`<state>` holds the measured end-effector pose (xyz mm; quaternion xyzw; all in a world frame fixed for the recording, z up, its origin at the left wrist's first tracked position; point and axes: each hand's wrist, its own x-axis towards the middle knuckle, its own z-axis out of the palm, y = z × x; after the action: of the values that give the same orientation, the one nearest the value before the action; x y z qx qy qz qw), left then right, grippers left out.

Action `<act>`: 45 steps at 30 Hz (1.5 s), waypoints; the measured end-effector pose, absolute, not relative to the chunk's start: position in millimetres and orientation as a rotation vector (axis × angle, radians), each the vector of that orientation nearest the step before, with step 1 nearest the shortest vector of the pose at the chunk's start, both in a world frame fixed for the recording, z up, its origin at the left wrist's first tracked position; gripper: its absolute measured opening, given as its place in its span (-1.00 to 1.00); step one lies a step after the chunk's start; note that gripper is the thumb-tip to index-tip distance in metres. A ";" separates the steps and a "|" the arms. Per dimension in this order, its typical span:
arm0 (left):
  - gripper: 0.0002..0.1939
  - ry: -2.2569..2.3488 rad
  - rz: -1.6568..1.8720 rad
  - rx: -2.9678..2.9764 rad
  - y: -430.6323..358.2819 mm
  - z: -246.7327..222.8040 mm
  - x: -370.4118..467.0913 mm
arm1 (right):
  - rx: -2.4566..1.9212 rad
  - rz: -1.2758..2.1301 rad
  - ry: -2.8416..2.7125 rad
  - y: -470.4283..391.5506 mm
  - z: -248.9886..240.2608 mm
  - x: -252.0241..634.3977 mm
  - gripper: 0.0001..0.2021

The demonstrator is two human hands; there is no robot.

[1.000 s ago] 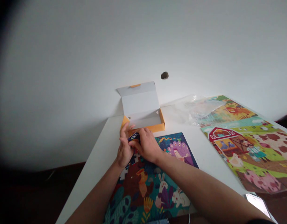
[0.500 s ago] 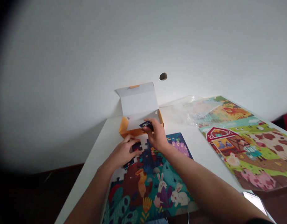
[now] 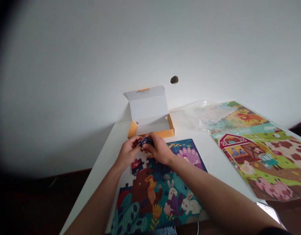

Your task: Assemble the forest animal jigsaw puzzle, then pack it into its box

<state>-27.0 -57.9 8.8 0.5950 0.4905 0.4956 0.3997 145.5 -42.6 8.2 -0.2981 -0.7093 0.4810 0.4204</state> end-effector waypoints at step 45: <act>-0.61 1.320 0.504 2.273 -68.9 5.5 -24.8 | -0.935 0.602 -2.455 -18.3 8.2 201.8 -0.90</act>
<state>-24.8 -68.9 5.5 0.8263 0.4800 0.1834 0.2305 201.8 -18.3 8.2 -0.3382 -0.8883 0.2179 0.2217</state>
